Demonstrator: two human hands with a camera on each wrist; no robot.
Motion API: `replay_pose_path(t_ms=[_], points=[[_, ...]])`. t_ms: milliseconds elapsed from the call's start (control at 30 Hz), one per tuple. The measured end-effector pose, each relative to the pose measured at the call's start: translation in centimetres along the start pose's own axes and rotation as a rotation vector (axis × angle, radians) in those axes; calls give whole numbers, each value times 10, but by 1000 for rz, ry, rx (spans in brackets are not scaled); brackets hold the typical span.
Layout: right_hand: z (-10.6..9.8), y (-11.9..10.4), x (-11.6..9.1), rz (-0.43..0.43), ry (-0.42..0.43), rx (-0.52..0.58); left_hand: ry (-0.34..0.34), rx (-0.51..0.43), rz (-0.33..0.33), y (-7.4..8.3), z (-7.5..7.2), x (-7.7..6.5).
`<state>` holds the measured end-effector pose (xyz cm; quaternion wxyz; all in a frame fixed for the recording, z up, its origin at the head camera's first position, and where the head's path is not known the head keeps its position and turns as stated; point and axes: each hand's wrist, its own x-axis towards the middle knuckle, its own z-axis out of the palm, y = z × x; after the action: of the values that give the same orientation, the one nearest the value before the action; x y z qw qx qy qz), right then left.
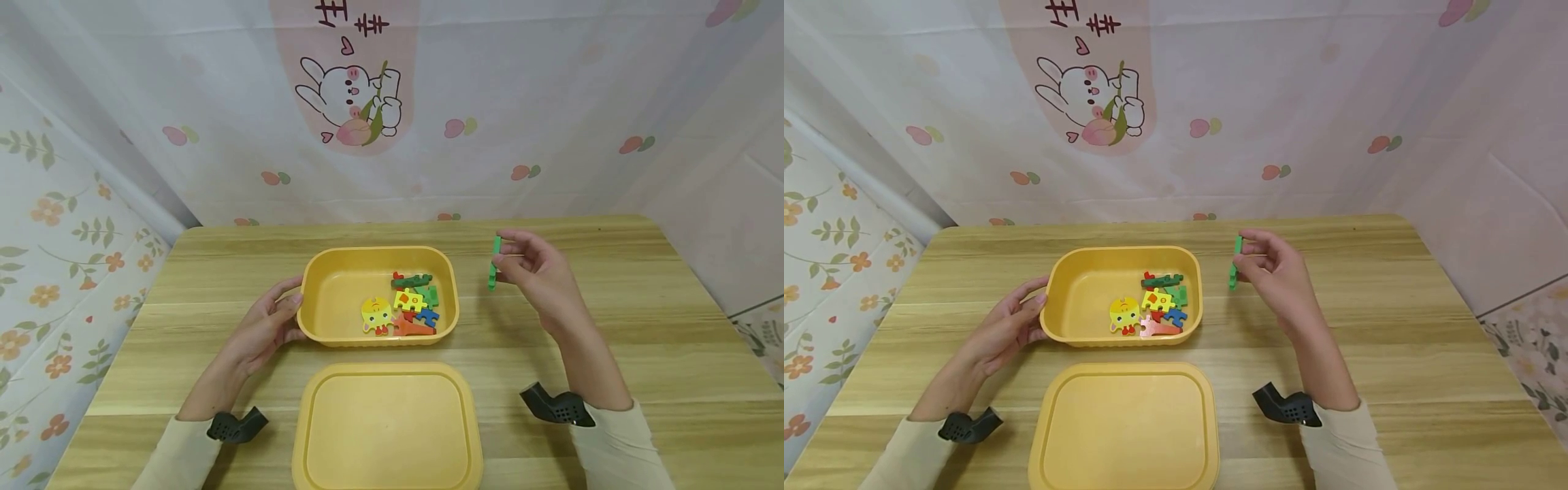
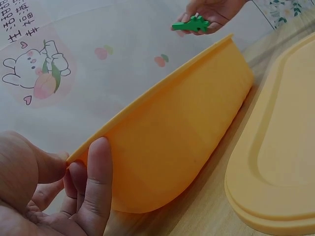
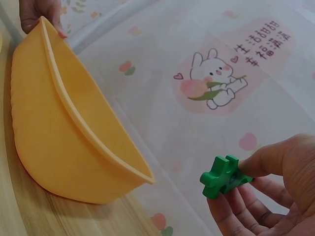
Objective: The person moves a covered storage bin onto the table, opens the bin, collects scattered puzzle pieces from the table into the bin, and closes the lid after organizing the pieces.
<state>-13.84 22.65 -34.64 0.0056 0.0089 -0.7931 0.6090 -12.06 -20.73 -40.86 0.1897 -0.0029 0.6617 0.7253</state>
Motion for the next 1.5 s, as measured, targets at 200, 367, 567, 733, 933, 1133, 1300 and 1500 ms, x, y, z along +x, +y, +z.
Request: replay_pose_path(t_ms=[200, 367, 567, 733, 933, 1133, 1300, 1500], points=[[2, 0, -1, 2, -15, 10, -1, 1, 1, 0, 1, -1], [4, 0, 0, -1, -23, 4, 1, 1, 0, 1, 1, -2], [6, -1, 1, 12, -32, 10, -4, 4, 3, 1, 0, -3], [8, -2, 1, 14, -35, -17, -4, 3, 3, 2, -1, -4], [10, -3, 1, 15, -35, -38, -7, 0, 12, 1, 0, -3], [11, -2, 1, 25, -36, -48, -14, 1, 11, 1, 0, -2], [13, -2, 2, 18, -34, -54, -12, -8, 13, 1, 0, -1], [14, 0, 3, 18, -33, -54, -16, -9, 10, 1, 0, 0]])
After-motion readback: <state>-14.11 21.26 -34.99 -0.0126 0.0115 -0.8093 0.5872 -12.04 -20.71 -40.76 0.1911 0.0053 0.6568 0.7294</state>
